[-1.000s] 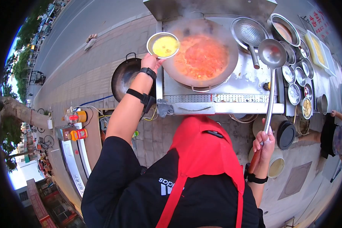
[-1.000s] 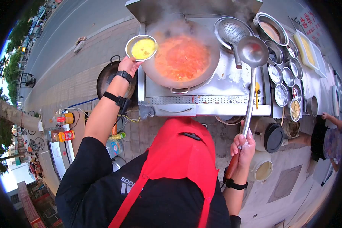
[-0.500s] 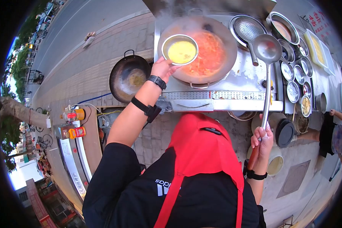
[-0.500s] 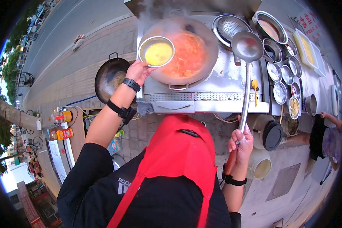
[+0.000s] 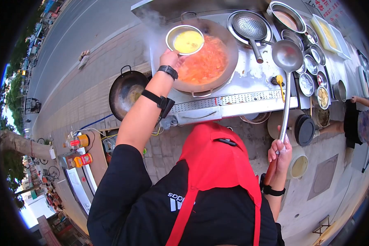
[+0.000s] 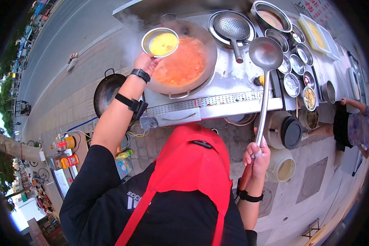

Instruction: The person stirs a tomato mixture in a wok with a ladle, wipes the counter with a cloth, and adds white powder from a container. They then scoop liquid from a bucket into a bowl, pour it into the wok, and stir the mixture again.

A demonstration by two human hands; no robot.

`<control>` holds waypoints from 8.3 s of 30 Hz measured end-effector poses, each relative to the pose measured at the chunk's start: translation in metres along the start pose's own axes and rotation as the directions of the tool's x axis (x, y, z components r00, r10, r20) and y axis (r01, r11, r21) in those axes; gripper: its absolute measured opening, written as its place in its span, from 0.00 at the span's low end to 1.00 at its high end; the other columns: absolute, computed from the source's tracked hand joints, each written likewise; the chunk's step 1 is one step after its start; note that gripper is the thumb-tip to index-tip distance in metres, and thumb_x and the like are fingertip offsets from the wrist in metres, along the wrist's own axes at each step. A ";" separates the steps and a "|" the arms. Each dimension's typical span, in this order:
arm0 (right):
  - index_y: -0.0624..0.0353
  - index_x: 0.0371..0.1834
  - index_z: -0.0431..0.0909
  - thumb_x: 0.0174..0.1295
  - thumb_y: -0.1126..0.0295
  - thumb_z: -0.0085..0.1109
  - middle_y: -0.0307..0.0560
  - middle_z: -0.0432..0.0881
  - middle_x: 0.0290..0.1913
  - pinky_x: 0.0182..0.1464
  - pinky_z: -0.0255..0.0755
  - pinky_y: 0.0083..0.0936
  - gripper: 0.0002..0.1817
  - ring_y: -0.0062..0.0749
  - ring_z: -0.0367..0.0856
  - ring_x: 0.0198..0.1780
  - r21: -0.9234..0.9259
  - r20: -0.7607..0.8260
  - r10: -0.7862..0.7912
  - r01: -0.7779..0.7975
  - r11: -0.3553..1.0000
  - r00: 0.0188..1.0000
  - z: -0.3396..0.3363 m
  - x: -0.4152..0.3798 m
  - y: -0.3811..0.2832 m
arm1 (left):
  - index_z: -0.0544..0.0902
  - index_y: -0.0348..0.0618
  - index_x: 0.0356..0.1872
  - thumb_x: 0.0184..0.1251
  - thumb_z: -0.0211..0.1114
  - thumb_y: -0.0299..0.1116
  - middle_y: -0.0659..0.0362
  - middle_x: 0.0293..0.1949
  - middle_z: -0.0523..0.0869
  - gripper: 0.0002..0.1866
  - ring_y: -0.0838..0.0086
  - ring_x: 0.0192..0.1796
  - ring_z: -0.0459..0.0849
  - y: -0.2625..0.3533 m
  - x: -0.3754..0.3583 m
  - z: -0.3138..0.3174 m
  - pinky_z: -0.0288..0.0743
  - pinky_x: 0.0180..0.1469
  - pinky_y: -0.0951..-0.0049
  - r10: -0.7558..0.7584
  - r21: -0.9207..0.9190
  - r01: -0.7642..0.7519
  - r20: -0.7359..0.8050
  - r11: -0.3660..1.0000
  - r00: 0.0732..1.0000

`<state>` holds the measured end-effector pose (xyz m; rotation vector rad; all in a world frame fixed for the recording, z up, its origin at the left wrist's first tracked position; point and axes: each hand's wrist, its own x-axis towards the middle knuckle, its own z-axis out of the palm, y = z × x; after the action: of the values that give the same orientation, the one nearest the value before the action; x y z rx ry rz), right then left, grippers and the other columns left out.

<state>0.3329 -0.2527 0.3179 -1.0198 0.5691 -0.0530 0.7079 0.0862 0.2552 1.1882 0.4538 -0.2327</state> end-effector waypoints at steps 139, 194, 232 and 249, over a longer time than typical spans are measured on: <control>0.64 0.72 0.60 0.69 0.69 0.54 0.36 0.66 0.23 0.14 0.63 0.15 0.29 0.16 0.64 0.14 -0.018 0.006 0.057 -0.057 0.998 0.998 0.023 0.028 0.000 | 0.71 0.36 0.56 0.70 0.48 0.18 0.48 0.48 0.83 0.16 0.62 0.41 0.88 0.038 0.044 -0.079 0.89 0.37 0.73 0.072 0.073 -0.056 -0.228 0.996 0.971; 0.66 0.73 0.59 0.69 0.69 0.55 0.37 0.68 0.24 0.13 0.63 0.15 0.31 0.16 0.65 0.14 -0.081 0.034 0.066 -0.063 0.995 0.997 0.027 0.030 0.001 | 0.74 0.36 0.58 0.70 0.50 0.18 0.51 0.44 0.86 0.17 0.65 0.35 0.89 -0.011 0.017 -0.119 0.85 0.30 0.78 0.041 0.246 0.024 -0.258 0.969 0.965; 0.64 0.72 0.59 0.68 0.68 0.57 0.37 0.68 0.23 0.13 0.63 0.16 0.31 0.16 0.65 0.14 -0.042 0.007 0.054 -0.054 0.998 0.999 0.015 0.018 0.005 | 0.75 0.39 0.62 0.66 0.53 0.18 0.51 0.39 0.87 0.22 0.70 0.25 0.86 -0.019 0.034 -0.117 0.76 0.20 0.78 0.077 0.379 0.032 -0.270 0.925 0.960; 0.65 0.72 0.61 0.68 0.70 0.56 0.37 0.67 0.22 0.14 0.61 0.15 0.30 0.16 0.64 0.13 -0.049 -0.066 0.029 -0.033 0.998 0.997 0.016 -0.010 0.007 | 0.81 0.42 0.52 0.61 0.51 0.19 0.56 0.32 0.86 0.20 0.72 0.24 0.85 -0.051 0.080 -0.015 0.77 0.22 0.71 0.234 0.527 -0.125 -0.144 0.840 0.962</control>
<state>0.3305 -0.2334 0.3229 -1.0609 0.6487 -0.0451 0.7552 0.0862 0.1712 1.7870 0.4675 -0.0655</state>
